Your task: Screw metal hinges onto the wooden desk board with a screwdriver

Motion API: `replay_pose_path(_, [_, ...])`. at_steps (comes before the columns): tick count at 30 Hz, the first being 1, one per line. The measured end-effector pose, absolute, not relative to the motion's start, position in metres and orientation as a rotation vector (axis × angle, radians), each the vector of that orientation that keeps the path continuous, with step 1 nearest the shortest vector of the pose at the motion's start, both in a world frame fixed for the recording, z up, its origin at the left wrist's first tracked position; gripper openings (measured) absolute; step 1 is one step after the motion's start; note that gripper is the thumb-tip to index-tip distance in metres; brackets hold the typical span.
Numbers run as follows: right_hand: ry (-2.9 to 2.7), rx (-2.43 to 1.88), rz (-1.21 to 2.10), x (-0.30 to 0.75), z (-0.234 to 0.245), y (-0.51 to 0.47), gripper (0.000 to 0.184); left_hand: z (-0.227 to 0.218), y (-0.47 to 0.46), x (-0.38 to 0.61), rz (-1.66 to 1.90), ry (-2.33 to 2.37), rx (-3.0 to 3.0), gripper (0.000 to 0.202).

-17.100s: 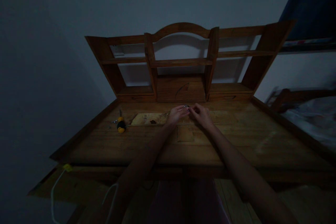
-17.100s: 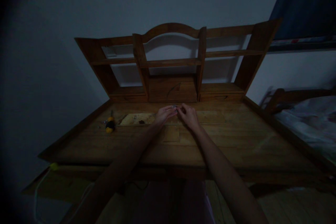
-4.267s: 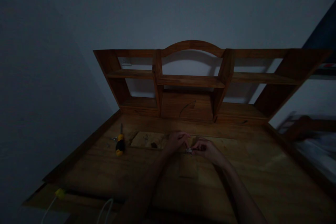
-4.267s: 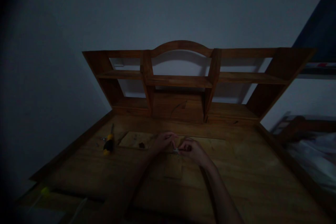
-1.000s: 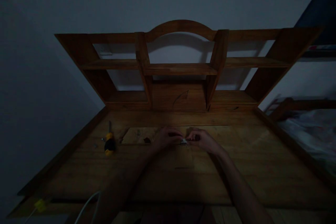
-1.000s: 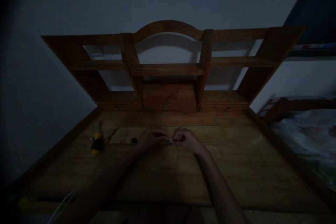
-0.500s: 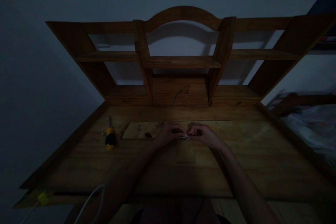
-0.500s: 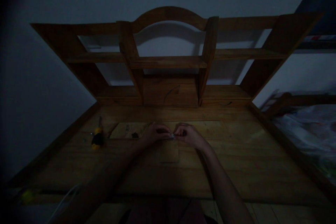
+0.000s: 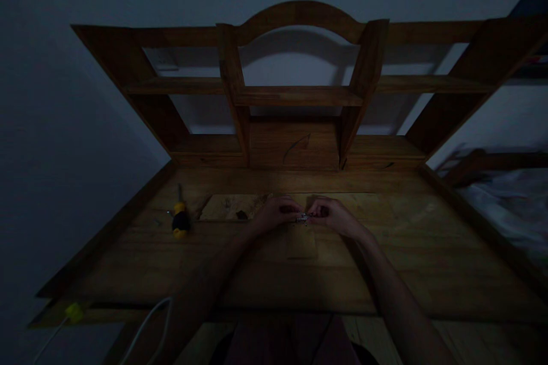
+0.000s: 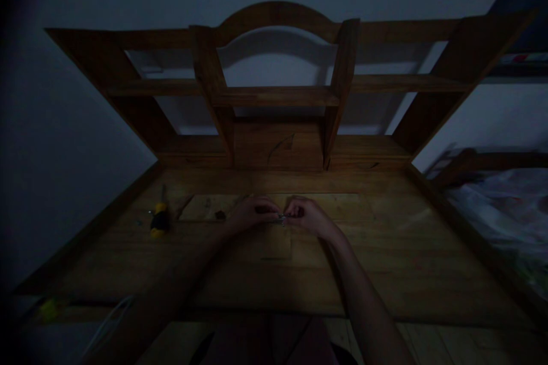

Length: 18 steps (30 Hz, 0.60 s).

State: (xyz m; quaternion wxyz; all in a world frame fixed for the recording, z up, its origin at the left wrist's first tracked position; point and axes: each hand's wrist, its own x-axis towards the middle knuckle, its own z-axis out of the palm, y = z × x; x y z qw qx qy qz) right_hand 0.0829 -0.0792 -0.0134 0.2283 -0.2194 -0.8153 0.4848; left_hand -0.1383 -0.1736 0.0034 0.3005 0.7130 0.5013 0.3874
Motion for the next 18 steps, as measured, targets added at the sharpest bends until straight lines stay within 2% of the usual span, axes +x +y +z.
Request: replay_pose_path(18, [-2.273,-0.617,1.254,0.0814,-0.0114,-0.0809,0.026,0.0035,-0.1756,-0.1373,1.006,1.356,1.877,0.026])
